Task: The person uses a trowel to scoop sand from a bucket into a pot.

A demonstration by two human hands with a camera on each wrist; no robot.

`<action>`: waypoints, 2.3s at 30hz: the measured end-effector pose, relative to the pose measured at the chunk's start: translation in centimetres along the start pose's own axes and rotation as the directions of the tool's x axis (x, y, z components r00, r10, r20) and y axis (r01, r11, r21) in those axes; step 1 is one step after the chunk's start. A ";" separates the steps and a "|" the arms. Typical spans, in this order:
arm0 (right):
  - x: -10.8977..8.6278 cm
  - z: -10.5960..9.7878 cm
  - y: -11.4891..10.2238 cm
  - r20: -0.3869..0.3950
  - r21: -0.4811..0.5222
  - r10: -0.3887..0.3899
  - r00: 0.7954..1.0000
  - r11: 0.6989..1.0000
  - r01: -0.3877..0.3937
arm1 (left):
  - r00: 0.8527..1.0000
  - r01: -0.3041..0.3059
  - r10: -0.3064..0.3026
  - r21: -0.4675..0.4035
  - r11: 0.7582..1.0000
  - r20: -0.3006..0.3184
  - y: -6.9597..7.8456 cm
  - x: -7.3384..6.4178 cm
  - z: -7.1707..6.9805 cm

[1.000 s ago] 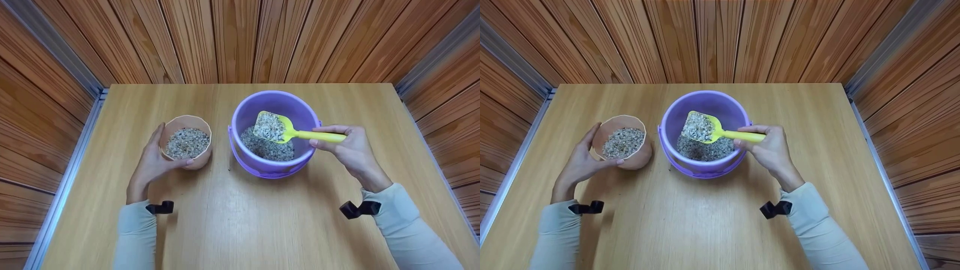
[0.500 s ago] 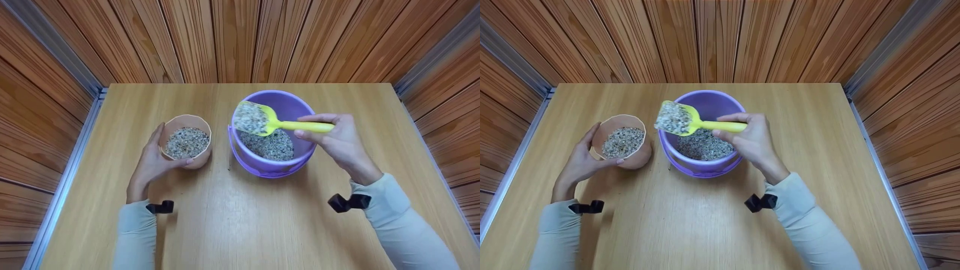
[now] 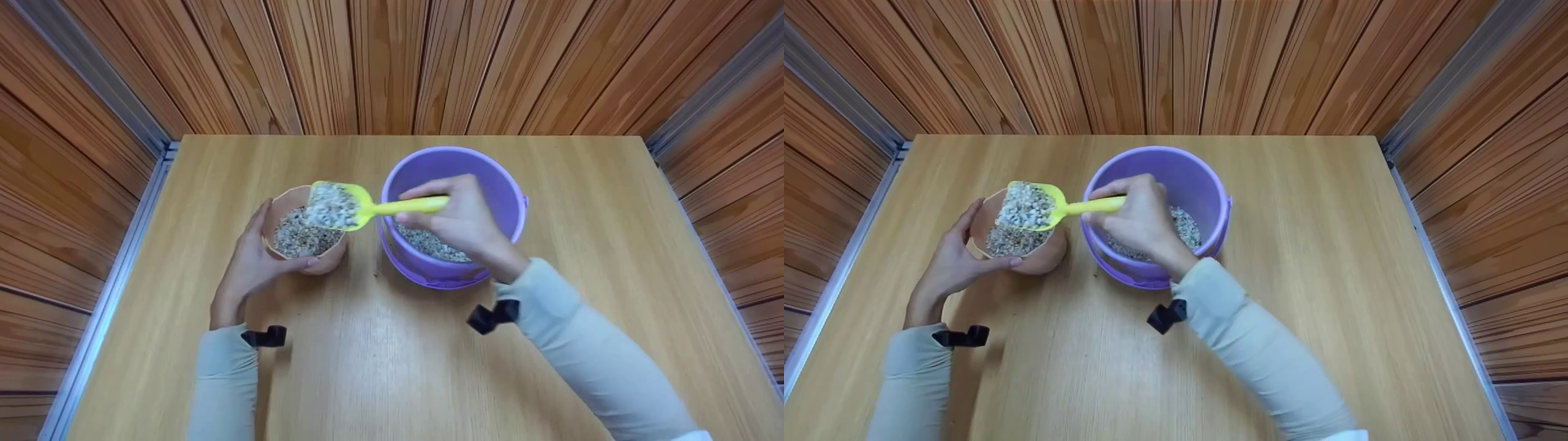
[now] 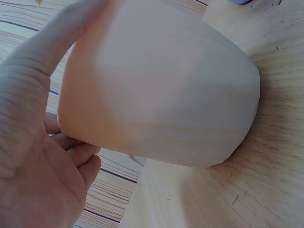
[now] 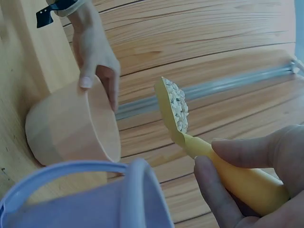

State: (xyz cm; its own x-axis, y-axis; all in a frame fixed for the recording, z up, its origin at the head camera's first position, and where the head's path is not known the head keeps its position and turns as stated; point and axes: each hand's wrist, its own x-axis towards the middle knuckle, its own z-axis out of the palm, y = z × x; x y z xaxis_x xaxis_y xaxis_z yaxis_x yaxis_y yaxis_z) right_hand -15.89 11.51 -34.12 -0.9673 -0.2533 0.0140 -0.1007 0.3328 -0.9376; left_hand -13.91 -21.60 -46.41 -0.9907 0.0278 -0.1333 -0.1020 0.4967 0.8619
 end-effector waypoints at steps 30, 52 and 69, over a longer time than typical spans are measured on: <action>4.2 5.0 -1.6 0.130 -0.236 0.295 0.947 0.936 -0.259 | 0.997 -0.080 0.080 -0.004 0.997 -0.010 0.0 0.3 0.2; 4.4 4.0 -0.7 0.262 0.022 0.332 0.906 0.937 -0.349 | 0.999 -0.031 0.031 0.016 0.999 -0.008 0.0 0.0 0.1; 2.8 3.0 0.0 0.162 -0.031 0.082 0.983 0.996 -0.078 | 0.998 -0.060 0.060 0.020 0.998 -0.008 -0.1 0.1 0.0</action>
State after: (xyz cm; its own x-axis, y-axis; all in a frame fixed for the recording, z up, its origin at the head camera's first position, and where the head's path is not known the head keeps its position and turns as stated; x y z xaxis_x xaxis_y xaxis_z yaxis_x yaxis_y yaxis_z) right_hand -17.88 8.10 -35.07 -0.9216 -0.3692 -0.1196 -0.0322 0.3798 -0.9245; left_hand -14.01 -21.68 -46.50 -0.9957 0.0508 -0.0773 -0.0405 0.5112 0.8585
